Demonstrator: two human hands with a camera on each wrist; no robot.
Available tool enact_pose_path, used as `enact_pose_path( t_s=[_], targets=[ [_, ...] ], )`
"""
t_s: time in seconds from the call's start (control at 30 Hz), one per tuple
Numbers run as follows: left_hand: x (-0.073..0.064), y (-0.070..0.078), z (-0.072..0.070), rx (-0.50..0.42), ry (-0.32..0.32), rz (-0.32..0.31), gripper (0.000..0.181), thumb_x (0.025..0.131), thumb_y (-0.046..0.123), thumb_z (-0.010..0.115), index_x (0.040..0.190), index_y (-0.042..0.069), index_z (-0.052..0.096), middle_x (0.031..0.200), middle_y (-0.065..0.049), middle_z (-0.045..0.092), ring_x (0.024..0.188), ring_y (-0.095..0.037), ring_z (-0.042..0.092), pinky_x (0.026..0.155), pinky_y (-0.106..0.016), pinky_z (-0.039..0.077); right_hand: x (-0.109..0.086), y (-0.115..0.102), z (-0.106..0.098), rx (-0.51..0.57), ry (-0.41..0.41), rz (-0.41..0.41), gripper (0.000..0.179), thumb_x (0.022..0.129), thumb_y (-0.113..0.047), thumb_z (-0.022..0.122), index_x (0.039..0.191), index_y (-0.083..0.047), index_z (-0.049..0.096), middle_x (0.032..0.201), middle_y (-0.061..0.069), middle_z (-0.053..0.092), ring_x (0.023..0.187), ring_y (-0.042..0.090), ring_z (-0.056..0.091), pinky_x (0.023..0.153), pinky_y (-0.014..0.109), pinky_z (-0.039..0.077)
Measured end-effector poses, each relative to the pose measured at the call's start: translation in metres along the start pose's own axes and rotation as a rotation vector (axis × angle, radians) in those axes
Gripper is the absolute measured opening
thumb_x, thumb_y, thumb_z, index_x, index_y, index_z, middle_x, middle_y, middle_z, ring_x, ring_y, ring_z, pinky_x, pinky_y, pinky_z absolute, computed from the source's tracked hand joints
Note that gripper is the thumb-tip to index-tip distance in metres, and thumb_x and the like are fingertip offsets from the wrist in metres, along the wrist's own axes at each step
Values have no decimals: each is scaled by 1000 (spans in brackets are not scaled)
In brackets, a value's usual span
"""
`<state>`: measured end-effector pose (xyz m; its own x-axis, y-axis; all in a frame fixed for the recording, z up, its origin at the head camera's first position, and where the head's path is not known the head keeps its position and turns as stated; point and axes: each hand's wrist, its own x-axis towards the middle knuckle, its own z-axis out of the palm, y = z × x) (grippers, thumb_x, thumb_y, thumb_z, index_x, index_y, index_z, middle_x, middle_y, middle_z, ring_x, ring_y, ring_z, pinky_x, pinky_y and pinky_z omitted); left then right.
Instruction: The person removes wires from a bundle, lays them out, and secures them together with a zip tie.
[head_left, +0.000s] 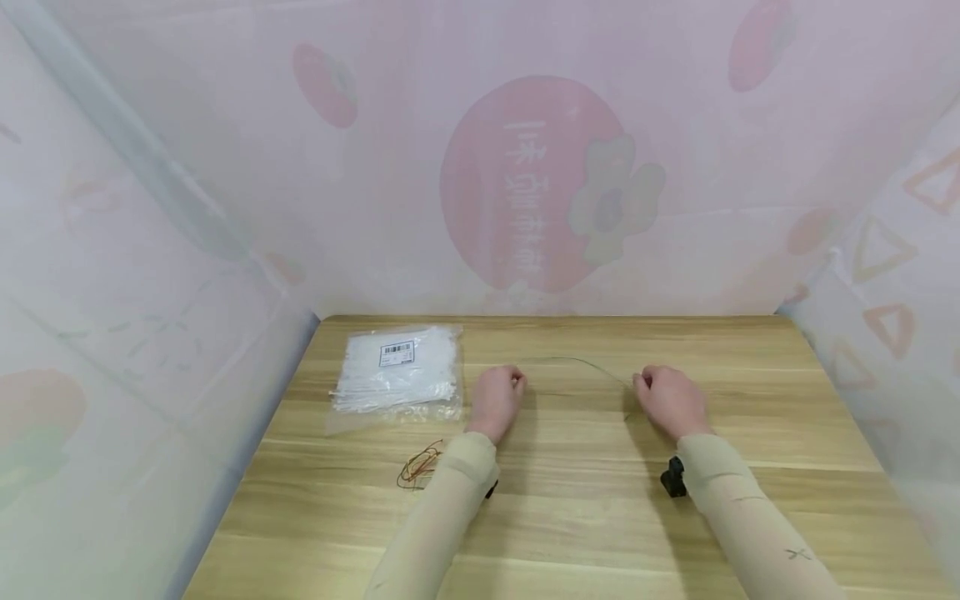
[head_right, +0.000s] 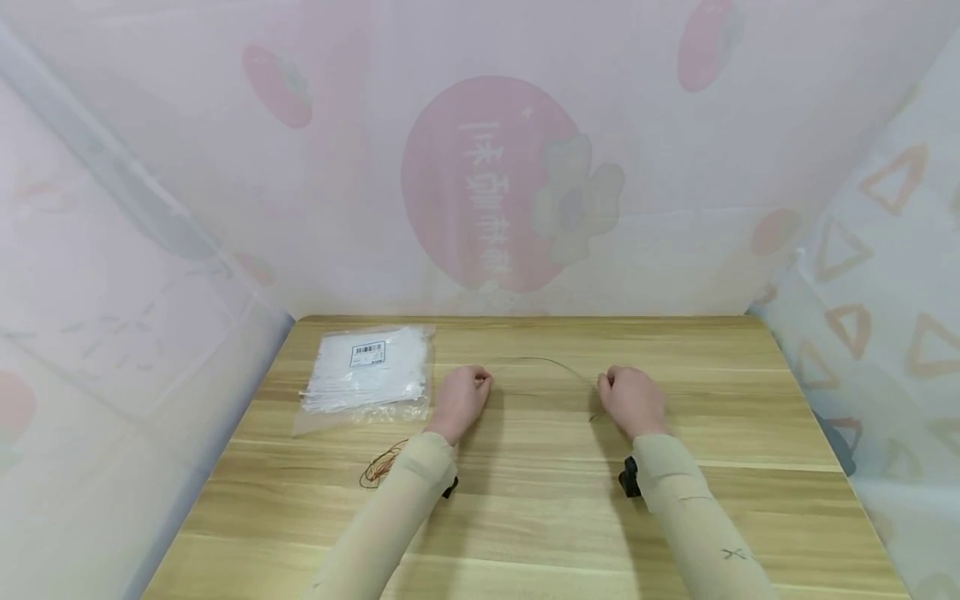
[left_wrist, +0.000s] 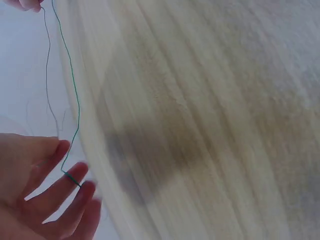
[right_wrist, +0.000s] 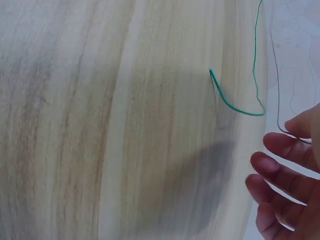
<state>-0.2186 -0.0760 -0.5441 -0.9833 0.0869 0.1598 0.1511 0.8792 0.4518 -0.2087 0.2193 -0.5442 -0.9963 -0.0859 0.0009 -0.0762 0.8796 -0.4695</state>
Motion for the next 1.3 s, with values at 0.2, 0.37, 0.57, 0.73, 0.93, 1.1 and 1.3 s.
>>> enact_pose_path(
  t_s=[0.2,0.37,0.57,0.73,0.93,1.1,1.3],
  targets=[
    [9,0,-3,128,159,18,12,94,28,76,93,17,81,103,-2,74,95,-25,64,84,-42,48,6,-2,2,34,73,-6,30,104,-29,53,105,-6,72,85,7,67,68,22,60,54,38,47],
    [19,-4,-6,98,180,-57,11,95,24,75,92,15,79,85,1,74,72,-18,66,67,-34,52,13,-8,8,47,41,-9,34,105,-29,51,116,-3,71,98,13,72,74,25,65,59,44,52],
    [24,-8,-6,26,36,-184,14,97,23,73,95,9,77,86,-4,73,69,-20,66,57,-35,53,18,-15,17,52,-66,-2,42,104,-36,56,127,-2,65,97,11,72,77,24,66,60,42,53],
    [23,-9,-3,-4,-88,-235,26,97,33,72,106,9,75,98,-7,74,78,-23,68,60,-37,54,19,-17,19,44,-77,-22,33,98,-24,65,124,-3,67,93,8,71,76,23,66,61,42,53],
    [16,-12,2,34,-130,-171,12,96,22,72,101,14,80,99,-1,75,83,-20,69,62,-36,54,14,-14,17,35,-68,-51,19,97,-15,66,111,-3,73,94,10,71,82,27,67,68,46,54],
    [11,-16,1,18,-121,-130,10,94,16,73,99,12,79,97,-3,75,86,-22,69,69,-36,55,10,-7,13,39,-67,-35,18,96,-14,67,110,-3,73,92,9,71,80,27,66,68,46,53],
    [10,-16,-5,-19,-144,-164,22,87,15,77,108,7,76,106,-9,73,96,-27,68,79,-41,55,7,-7,9,35,-85,-9,27,95,-24,70,112,-3,71,92,8,71,80,26,66,68,47,53]
  ],
)
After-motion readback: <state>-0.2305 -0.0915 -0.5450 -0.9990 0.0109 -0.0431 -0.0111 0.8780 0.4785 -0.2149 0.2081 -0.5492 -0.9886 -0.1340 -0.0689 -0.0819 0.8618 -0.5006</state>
